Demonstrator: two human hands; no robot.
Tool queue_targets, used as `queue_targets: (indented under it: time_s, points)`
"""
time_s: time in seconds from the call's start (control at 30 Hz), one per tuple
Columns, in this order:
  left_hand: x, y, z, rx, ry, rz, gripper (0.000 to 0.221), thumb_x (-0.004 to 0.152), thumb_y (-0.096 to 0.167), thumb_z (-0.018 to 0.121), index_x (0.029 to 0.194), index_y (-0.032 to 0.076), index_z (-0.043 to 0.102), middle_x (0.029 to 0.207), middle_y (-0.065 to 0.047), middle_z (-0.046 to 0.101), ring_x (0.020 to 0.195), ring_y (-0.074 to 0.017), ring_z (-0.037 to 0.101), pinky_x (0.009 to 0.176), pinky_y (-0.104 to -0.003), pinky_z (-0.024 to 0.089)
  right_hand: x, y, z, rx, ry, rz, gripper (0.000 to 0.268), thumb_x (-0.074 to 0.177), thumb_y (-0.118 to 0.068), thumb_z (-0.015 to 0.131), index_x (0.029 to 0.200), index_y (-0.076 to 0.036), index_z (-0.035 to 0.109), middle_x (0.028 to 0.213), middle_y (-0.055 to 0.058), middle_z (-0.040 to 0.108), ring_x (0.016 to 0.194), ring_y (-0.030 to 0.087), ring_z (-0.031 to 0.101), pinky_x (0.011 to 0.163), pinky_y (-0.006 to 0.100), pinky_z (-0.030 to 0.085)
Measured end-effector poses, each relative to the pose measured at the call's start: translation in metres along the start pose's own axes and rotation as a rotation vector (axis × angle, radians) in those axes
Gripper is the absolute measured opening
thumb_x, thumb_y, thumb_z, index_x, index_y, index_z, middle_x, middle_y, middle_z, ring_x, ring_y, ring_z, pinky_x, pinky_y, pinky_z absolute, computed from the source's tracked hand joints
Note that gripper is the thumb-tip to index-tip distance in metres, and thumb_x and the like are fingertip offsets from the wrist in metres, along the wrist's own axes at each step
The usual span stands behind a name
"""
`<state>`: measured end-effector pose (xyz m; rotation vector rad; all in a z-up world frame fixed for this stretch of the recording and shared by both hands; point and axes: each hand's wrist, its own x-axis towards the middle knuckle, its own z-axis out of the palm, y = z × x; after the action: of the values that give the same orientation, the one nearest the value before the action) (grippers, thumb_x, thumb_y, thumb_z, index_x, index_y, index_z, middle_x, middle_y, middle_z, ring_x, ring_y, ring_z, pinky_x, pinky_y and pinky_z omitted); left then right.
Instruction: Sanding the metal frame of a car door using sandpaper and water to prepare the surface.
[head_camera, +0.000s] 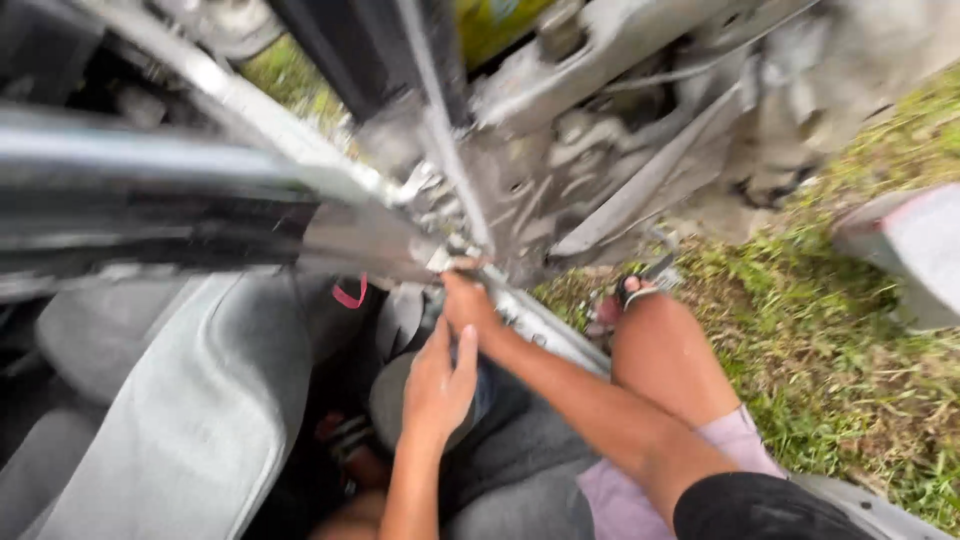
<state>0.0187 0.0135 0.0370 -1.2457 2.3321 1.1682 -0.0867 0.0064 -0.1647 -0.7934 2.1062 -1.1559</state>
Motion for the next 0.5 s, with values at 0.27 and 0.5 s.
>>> queue_targets:
  time_s: [0.27,0.5]
  points:
    - [0.004,0.015,-0.010,0.050,-0.061,0.036,0.084,0.106,0.062,0.026,0.159,-0.004,0.030,0.161,-0.028,0.036,0.152,-0.0384,0.034,0.124,-0.051,0.028,0.046,0.097,0.050,-0.210,0.130,-0.402,0.083,0.077,0.011,0.058,0.155,0.005,0.032,0.154,0.034,0.039,0.138,0.053,0.042,0.120,0.058,0.029]
    - [-0.017,-0.001,-0.003,0.058,-0.063,-0.051,0.083,0.106,0.063,0.027,0.158,-0.001,0.034,0.160,-0.025,0.039,0.151,-0.0346,0.036,0.125,-0.050,0.028,0.033,0.149,0.103,-0.195,0.162,-0.307,0.083,0.073,0.000,0.077,0.150,-0.008,0.046,0.133,0.037,0.058,0.089,0.036,0.075,0.087,0.044,0.059]
